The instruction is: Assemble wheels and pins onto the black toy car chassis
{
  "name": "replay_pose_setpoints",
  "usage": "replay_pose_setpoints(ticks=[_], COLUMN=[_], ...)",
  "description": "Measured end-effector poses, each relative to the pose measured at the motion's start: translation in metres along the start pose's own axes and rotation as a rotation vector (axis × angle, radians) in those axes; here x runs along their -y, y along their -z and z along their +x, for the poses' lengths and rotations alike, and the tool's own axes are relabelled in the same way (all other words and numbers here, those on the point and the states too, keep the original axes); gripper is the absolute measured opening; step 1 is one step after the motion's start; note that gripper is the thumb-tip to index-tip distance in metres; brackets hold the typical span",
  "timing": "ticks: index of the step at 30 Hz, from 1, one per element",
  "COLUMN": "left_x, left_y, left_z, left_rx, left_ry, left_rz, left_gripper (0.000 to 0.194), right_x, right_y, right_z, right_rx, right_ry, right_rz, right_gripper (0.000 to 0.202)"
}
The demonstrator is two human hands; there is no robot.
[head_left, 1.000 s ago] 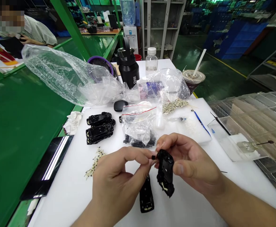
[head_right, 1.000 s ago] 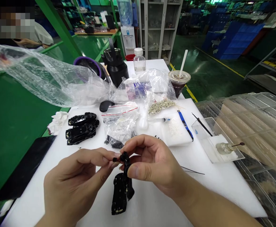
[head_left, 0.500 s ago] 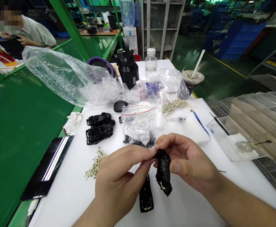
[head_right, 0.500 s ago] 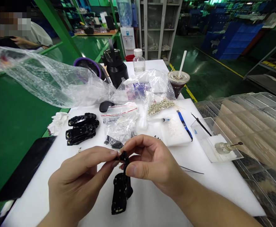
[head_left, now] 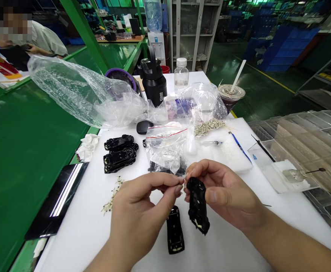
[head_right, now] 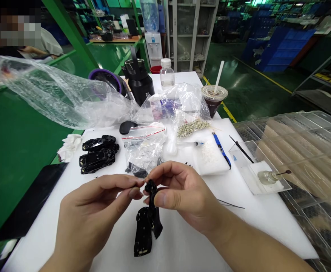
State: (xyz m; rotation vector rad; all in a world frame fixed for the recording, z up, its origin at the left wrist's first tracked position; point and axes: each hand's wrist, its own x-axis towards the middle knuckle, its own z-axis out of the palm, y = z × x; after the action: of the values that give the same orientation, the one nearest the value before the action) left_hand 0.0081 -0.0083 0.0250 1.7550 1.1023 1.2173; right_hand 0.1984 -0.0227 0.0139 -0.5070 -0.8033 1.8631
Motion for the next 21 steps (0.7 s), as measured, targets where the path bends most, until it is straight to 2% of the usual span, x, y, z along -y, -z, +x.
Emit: replay_pose_setpoints(ticks=[4, 9, 21], left_x=[-0.004, -0.0022, 0.0011], left_y=[0.0012, 0.0028, 0.0041], left_z=[0.0035, 0.0069, 0.0056], left_rx=[0.028, 0.029, 0.042], left_ry=[0.17, 0.153, 0.235], left_rz=[-0.244, -0.357, -0.537], left_gripper=[0.023, 0.026, 0.025], right_x=[0.0001, 0.0004, 0.0005], right_y=[0.0008, 0.0006, 0.0008], right_z=[0.0003, -0.0003, -0.0026], right_rx=[-0.015, -0.027, -0.014], right_ry=[-0.011, -0.02, -0.023], right_rz=[0.0, 0.001, 0.008], right_gripper=[0.024, 0.024, 0.023])
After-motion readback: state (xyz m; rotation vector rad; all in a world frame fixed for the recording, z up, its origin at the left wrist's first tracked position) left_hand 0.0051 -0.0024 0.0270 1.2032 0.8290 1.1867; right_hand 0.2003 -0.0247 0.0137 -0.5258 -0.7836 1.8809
